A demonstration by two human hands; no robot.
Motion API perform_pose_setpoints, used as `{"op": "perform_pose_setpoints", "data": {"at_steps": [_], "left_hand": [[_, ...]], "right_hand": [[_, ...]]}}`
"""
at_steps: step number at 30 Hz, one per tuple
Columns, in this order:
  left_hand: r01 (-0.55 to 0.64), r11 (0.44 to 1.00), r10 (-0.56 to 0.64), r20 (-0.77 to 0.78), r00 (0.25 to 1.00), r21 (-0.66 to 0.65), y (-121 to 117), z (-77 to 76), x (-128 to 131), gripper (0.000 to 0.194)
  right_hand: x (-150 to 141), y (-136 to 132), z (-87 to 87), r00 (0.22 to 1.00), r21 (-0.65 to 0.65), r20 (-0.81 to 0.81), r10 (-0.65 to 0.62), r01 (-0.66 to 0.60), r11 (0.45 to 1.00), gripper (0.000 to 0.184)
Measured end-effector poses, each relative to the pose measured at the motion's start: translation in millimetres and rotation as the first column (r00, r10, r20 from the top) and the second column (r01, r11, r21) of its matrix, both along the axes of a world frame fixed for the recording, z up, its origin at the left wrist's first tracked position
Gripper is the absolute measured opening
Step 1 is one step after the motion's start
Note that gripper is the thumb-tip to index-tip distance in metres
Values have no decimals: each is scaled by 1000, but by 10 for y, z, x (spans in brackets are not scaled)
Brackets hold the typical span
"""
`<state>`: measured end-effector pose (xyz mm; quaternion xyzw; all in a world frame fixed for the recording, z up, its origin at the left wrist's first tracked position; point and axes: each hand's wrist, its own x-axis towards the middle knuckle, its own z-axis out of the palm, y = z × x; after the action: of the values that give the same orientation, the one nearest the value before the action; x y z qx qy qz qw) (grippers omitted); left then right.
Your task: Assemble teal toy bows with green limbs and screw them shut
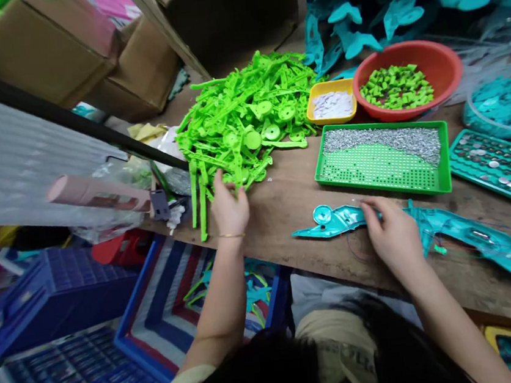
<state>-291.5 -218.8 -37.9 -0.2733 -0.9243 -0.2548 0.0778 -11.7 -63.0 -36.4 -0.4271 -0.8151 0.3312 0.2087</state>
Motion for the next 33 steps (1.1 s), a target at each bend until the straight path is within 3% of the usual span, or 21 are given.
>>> {"op": "perform_pose_setpoints", "data": {"at_steps": [1, 3, 6, 8, 11, 14, 19, 21, 24, 26, 29, 31, 33], "left_hand": [[41, 999, -40, -23, 999, 6, -105, 52, 66, 54], [239, 971, -240, -18, 971, -14, -318, 123, 178, 41], [621, 781, -596, 215, 774, -68, -532, 124, 276, 32], [712, 697, -663, 300, 686, -89, -548, 82, 355, 29], [702, 708, -671, 235, 704, -82, -370, 26, 597, 30], [744, 668, -727, 191, 659, -23, -43, -12, 913, 48], [781, 625, -771, 171, 613, 20, 510, -76, 1212, 41], [751, 659, -736, 185, 651, -21, 699, -80, 1284, 45], [663, 720, -634, 195, 748, -204, 915, -60, 1366, 55], [648, 704, -616, 205, 761, -290, 974, -39, 1355, 50], [674, 673, -630, 242, 738, -303, 889, 14, 1231, 40], [720, 654, -664, 279, 693, -232, 738, 73, 1145, 39], [797, 596, -741, 315, 594, -100, 561, 146, 1119, 43]], "right_hand": [[-2, -22, -28, 993, 55, 111, 44, -51, 997, 25], [10, -73, -34, 950, 110, 302, 74, -112, 988, 27], [90, -117, 18, 886, 109, 457, 84, -149, 983, 27], [173, -124, 37, 875, 120, 479, 69, -143, 982, 26], [267, -142, 9, 873, 199, 487, 3, -114, 973, 27], [280, -178, -51, 868, 299, 493, -55, -110, 948, 29], [258, -211, -126, 874, 395, 480, -79, -134, 909, 30], [262, -210, -145, 876, 424, 474, -91, -137, 895, 31], [275, -209, -171, 879, 457, 462, -114, -126, 880, 31], [288, -211, -190, 889, 468, 444, -109, -126, 875, 30], [303, -217, -220, 901, 466, 424, -92, -129, 875, 30], [305, -220, -236, 904, 461, 418, -92, -124, 878, 30], [300, -221, -246, 906, 457, 413, -90, -121, 881, 30]]}}
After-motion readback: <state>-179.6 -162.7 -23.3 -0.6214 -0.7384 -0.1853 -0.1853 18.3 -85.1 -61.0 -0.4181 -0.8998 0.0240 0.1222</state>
